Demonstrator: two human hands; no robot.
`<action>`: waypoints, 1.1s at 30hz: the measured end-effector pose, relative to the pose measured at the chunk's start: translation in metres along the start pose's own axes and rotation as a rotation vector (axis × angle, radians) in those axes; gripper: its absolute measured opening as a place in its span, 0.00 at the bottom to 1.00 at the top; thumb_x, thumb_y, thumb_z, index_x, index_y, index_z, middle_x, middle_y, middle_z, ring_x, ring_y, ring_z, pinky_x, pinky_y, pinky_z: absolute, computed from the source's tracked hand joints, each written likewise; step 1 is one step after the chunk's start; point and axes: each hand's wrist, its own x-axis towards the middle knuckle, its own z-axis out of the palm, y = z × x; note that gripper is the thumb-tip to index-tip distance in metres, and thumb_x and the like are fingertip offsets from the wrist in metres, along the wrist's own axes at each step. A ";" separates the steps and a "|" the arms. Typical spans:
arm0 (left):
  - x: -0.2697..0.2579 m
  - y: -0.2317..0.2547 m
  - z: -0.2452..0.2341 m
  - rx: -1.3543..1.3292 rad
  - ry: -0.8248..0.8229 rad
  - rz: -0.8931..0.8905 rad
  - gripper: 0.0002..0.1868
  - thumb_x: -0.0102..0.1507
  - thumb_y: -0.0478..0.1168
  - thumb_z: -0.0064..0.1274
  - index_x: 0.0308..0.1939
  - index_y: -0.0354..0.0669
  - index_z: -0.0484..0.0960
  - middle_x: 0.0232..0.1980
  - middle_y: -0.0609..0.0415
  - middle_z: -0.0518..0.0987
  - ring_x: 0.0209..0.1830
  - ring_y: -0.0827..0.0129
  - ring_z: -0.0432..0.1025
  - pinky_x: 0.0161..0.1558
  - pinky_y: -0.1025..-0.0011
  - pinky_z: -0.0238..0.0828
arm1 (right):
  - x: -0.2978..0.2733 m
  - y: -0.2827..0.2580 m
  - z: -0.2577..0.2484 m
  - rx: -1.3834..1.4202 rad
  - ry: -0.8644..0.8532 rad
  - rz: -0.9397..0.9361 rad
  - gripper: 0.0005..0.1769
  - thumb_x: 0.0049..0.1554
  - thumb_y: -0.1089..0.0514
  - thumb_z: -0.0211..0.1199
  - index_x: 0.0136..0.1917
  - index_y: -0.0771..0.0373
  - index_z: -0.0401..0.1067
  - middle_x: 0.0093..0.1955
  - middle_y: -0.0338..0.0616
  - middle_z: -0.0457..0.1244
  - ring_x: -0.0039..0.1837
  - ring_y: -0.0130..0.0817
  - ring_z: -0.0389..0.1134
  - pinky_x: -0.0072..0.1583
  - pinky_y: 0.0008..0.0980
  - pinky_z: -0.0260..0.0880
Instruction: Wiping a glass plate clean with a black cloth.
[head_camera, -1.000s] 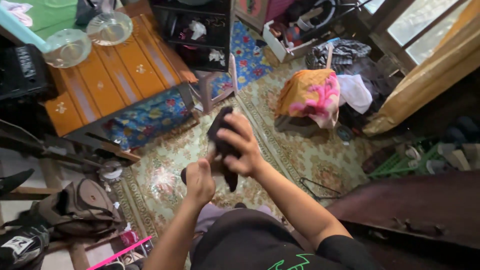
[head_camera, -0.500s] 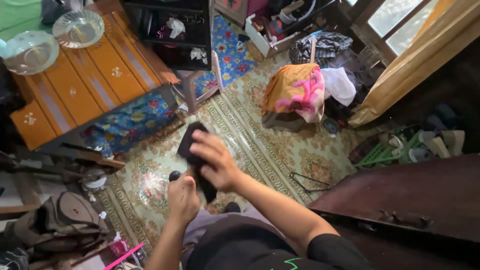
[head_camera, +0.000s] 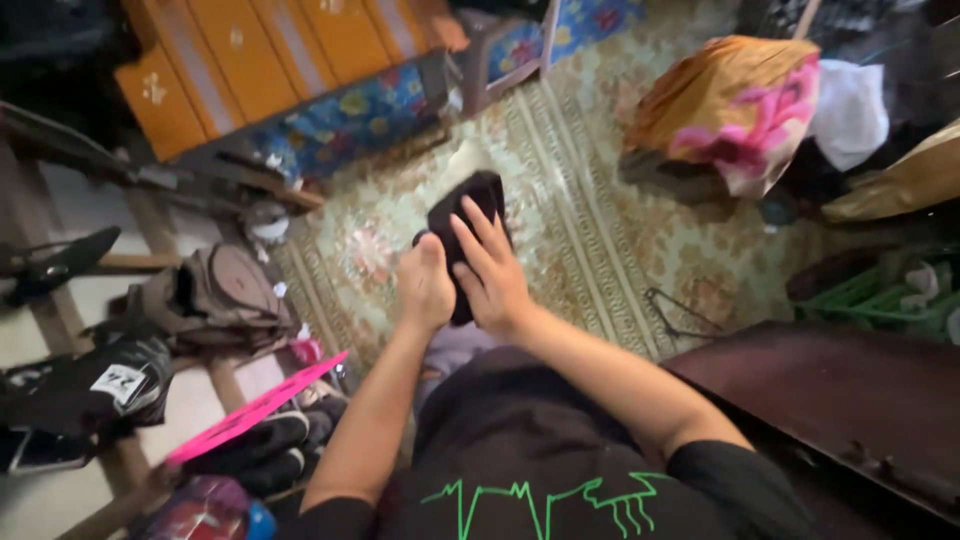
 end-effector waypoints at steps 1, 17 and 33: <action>0.002 -0.025 -0.004 0.098 -0.014 0.001 0.36 0.78 0.62 0.30 0.46 0.32 0.82 0.36 0.52 0.82 0.36 0.71 0.75 0.40 0.72 0.70 | 0.011 0.003 0.000 -0.099 -0.079 -0.073 0.30 0.65 0.59 0.54 0.79 0.63 0.57 0.85 0.57 0.46 0.86 0.51 0.44 0.84 0.46 0.40; 0.130 0.018 -0.064 0.366 -0.086 0.026 0.29 0.72 0.59 0.43 0.67 0.42 0.79 0.42 0.43 0.84 0.41 0.58 0.79 0.45 0.68 0.77 | 0.128 0.098 0.095 1.151 0.177 1.194 0.41 0.59 0.26 0.45 0.76 0.51 0.58 0.67 0.42 0.63 0.66 0.36 0.65 0.67 0.41 0.65; 0.132 0.006 -0.126 0.349 -0.019 0.186 0.39 0.76 0.59 0.50 0.83 0.49 0.52 0.84 0.35 0.52 0.86 0.49 0.46 0.83 0.47 0.42 | 0.111 0.072 -0.007 0.816 0.071 0.899 0.16 0.58 0.66 0.64 0.60 0.70 0.73 0.54 0.48 0.71 0.52 0.37 0.75 0.56 0.39 0.77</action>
